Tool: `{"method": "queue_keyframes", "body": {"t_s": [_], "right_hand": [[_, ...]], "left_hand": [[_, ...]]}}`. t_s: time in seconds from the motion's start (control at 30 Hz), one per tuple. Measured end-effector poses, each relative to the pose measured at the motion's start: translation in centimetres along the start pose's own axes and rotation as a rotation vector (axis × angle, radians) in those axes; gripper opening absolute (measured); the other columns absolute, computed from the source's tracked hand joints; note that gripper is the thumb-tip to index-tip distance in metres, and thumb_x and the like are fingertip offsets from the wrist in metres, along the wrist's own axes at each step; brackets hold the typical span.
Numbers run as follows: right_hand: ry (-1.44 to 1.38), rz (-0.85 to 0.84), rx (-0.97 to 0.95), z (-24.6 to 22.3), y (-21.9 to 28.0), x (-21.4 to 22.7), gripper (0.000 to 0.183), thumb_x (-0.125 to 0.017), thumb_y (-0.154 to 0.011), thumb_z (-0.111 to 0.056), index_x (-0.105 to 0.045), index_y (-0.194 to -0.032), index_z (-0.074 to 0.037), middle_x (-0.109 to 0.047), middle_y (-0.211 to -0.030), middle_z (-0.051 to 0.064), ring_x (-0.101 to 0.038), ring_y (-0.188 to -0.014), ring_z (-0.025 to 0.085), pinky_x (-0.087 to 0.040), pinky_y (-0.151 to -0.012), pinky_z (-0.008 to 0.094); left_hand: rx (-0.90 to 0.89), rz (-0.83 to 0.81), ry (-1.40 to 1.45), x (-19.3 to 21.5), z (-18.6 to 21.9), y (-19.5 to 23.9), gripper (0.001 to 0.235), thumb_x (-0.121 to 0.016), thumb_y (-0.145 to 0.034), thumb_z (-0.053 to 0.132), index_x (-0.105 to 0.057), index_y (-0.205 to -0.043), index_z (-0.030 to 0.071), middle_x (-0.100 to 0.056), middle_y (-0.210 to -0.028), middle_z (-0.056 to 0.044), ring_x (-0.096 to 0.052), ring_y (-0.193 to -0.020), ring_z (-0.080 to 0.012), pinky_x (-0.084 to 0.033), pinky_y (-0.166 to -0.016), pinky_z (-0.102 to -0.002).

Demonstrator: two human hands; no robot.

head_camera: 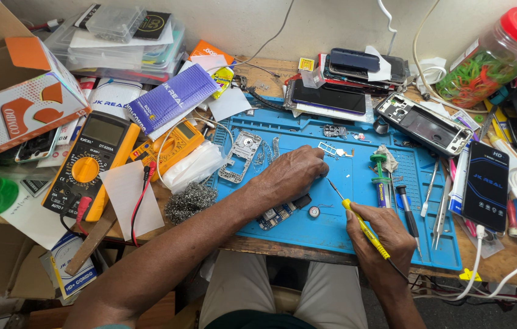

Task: The person uses a yellow screwdriver to unscrew and remove a small black component from a mobile phone motherboard. They then use the screwdriver to scrape or clean a specific area on the circuit board. The work is performed on a cluttered blue workbench with various tools and phone parts visible.

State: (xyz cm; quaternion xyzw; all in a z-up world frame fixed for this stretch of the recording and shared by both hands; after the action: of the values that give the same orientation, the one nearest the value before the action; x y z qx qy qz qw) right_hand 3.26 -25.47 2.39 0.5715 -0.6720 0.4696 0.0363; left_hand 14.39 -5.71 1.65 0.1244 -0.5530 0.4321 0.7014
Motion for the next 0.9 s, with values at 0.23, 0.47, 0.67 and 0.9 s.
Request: {"method": "queue_keyframes", "body": {"t_s": [0.23, 0.47, 0.67, 0.9], "right_hand": [[0.001, 0.006, -0.011, -0.2, 0.0, 0.1, 0.024, -0.078, -0.088, -0.004, -0.075, -0.112, -0.003, -0.077, -0.103, 0.013, -0.074, -0.088, 0.020, -0.058, -0.075, 0.032], [-0.099, 0.089, -0.048, -0.3, 0.6, 0.6, 0.023, -0.076, -0.090, 0.002, -0.073, -0.113, 0.000, -0.075, -0.103, 0.015, -0.072, -0.089, 0.019, -0.056, -0.078, 0.029], [-0.237, 0.026, -0.041, -1.2, 4.6, 0.7, 0.021, -0.072, -0.090, 0.007, -0.071, -0.110, 0.001, -0.074, -0.103, 0.014, -0.073, -0.089, 0.020, -0.057, -0.077, 0.028], [-0.221, -0.037, 0.014, -1.3, 5.9, -0.7, 0.024, -0.075, -0.083, 0.008, -0.072, -0.106, -0.001, -0.075, -0.098, 0.012, -0.074, -0.090, 0.021, -0.058, -0.079, 0.032]], "left_hand": [[0.008, 0.000, 0.018, -0.1, -0.1, 0.1, 0.018, -0.069, -0.079, -0.003, -0.076, -0.095, 0.003, -0.067, -0.100, -0.013, -0.065, -0.100, -0.0288, -0.059, -0.085, -0.039], [0.006, 0.018, 0.080, 0.8, -0.4, 0.0, 0.024, -0.066, -0.083, -0.003, -0.076, -0.103, 0.005, -0.069, -0.099, -0.013, -0.069, -0.097, -0.0298, -0.059, -0.087, -0.041], [0.152, 0.158, 0.157, 5.6, 2.0, 6.6, 0.031, -0.074, -0.089, 0.014, -0.065, -0.116, 0.002, -0.067, -0.103, -0.016, -0.066, -0.100, -0.0341, -0.054, -0.088, -0.045], [0.292, 0.261, 0.126, 4.7, 5.6, 12.7, 0.055, -0.080, -0.081, 0.020, -0.056, -0.125, -0.004, -0.061, -0.108, -0.020, -0.060, -0.102, -0.0366, -0.051, -0.091, -0.047]]}}
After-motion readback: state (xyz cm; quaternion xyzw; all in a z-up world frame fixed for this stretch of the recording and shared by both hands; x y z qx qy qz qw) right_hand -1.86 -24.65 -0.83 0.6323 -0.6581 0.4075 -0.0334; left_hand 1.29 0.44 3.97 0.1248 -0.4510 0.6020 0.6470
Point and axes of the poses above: each hand's wrist, its own y-axis away from the middle knuckle, its own x-axis out of the back of the hand, z = x × y, the point moved 1 cm from there along -y, towards the middle knuckle
